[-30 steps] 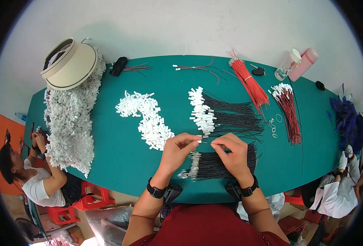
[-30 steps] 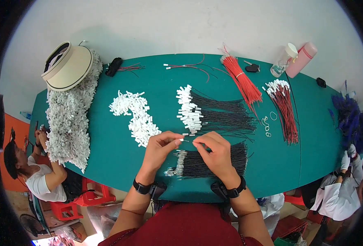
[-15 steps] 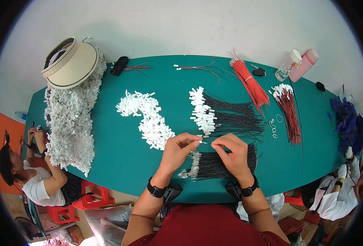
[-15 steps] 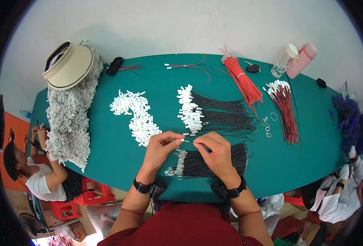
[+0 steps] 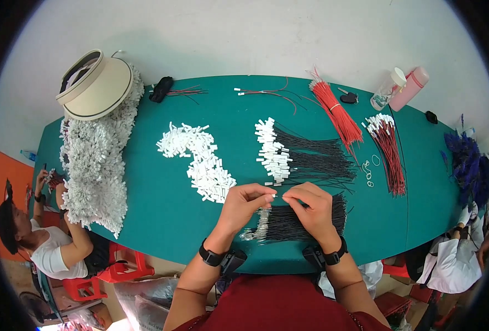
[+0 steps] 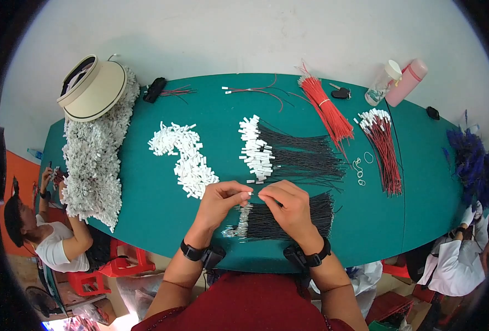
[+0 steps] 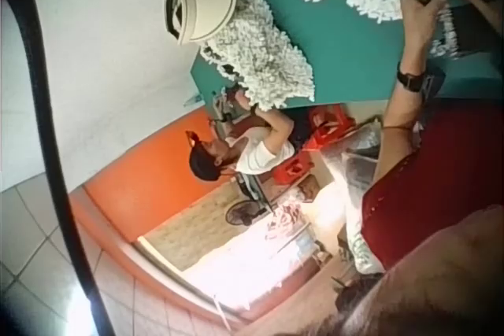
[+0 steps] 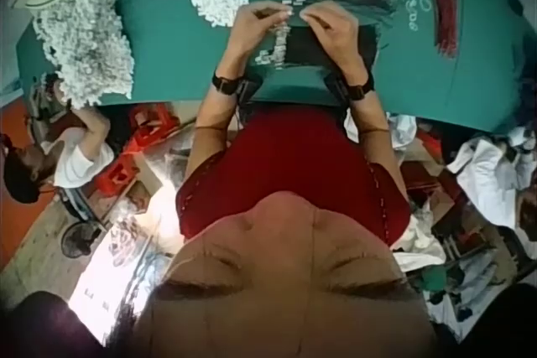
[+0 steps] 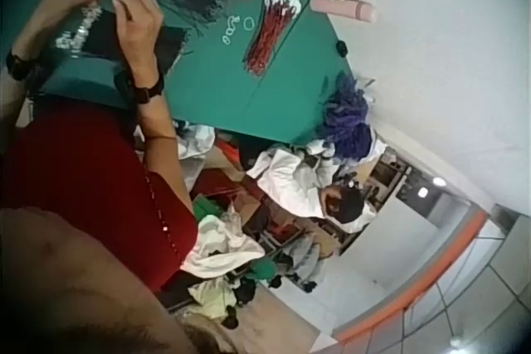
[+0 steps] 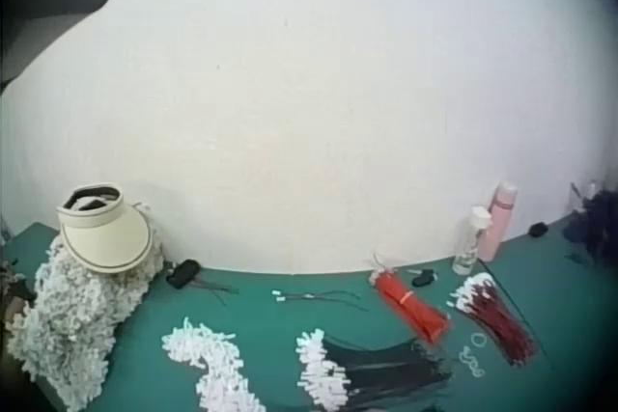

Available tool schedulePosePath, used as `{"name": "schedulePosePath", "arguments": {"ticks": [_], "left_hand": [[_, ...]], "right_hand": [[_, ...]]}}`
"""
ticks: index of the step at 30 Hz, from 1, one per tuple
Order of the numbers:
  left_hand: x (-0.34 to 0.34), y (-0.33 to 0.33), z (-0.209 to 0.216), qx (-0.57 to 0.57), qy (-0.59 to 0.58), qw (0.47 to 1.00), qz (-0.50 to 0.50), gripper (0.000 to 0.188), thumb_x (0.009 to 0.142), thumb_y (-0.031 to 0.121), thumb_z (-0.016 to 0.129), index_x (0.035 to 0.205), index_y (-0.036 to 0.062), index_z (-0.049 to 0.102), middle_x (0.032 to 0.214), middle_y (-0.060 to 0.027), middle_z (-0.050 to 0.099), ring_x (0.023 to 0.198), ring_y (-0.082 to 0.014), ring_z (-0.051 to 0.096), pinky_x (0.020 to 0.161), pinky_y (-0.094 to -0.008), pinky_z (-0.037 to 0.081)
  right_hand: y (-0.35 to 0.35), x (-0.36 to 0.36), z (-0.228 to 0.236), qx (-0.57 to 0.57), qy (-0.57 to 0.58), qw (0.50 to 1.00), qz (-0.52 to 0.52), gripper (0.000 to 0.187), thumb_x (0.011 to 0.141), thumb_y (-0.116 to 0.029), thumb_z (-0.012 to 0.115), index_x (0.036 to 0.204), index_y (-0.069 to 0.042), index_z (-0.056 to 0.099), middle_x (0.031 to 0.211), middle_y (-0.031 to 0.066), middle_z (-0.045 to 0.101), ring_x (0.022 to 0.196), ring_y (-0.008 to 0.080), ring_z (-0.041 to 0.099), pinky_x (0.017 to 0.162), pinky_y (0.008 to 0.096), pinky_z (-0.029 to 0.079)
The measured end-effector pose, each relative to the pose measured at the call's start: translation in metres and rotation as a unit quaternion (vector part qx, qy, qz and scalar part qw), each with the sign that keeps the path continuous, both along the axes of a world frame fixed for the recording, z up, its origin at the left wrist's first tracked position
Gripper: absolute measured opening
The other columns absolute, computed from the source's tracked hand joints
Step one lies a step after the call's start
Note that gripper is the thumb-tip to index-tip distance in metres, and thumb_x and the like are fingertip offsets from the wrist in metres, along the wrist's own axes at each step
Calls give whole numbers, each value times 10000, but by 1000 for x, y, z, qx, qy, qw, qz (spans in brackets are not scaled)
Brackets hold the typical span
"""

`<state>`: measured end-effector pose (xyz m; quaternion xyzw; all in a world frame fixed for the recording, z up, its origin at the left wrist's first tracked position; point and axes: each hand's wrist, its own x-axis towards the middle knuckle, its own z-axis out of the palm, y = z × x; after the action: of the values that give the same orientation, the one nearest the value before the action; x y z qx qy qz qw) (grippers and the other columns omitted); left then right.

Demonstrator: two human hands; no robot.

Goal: Attaching white plastic connectors to the ends of black electrical wires on a workbench.

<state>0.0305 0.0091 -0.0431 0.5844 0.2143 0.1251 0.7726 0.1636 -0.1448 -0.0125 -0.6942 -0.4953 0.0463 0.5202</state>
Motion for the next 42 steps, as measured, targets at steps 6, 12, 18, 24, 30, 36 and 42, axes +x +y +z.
{"name": "schedulePosePath", "arguments": {"ticks": [6,12,18,24,30,36,42], "left_hand": [[2,0,0,-38,14,999,1,141,919,26,712,1045,-23,751,918,-81,736,788,-119,682,717,-237,563],[2,-2,-3,-68,17,997,10,149,917,33,718,1049,-29,748,916,-86,737,781,-124,686,719,-243,570],[3,-1,-1,-79,17,997,8,159,915,43,726,1056,-28,747,906,-84,737,768,-124,686,716,-243,569],[3,-3,-1,-76,8,997,6,159,911,41,728,1054,-27,747,899,-81,736,755,-114,675,702,-240,558],[4,-4,2,-68,18,998,2,155,911,40,727,1050,-24,748,887,-72,733,732,-106,659,687,-237,543],[3,-3,-1,-94,18,995,-8,160,911,41,726,1055,-26,745,883,-72,731,725,-108,658,687,-238,549],[3,-3,-5,-108,18,994,-10,164,915,51,726,1059,-25,744,873,-71,727,719,-107,657,683,-238,555]], "right_hand": [[1,3,-7,1,6,1000,4,114,787,30,754,885,-10,713,852,107,715,765,266,685,657,346,537],[1,1,-8,2,1,1000,13,119,790,36,753,897,-8,725,859,100,719,767,227,690,654,300,542],[2,3,-10,-6,16,1000,17,118,802,42,743,909,-2,723,873,104,717,763,215,690,647,283,537],[0,2,-9,-30,75,997,14,105,809,39,737,905,1,718,862,104,717,750,209,687,638,277,530],[1,-1,-9,-12,22,999,26,107,811,39,728,907,-5,710,849,114,709,727,250,677,627,323,529],[0,0,-11,6,-40,999,22,110,802,34,732,901,-7,711,842,114,709,718,273,678,625,350,535],[0,-1,-10,8,-41,999,17,104,799,27,735,893,-11,716,836,115,715,724,279,687,638,352,545]]}}
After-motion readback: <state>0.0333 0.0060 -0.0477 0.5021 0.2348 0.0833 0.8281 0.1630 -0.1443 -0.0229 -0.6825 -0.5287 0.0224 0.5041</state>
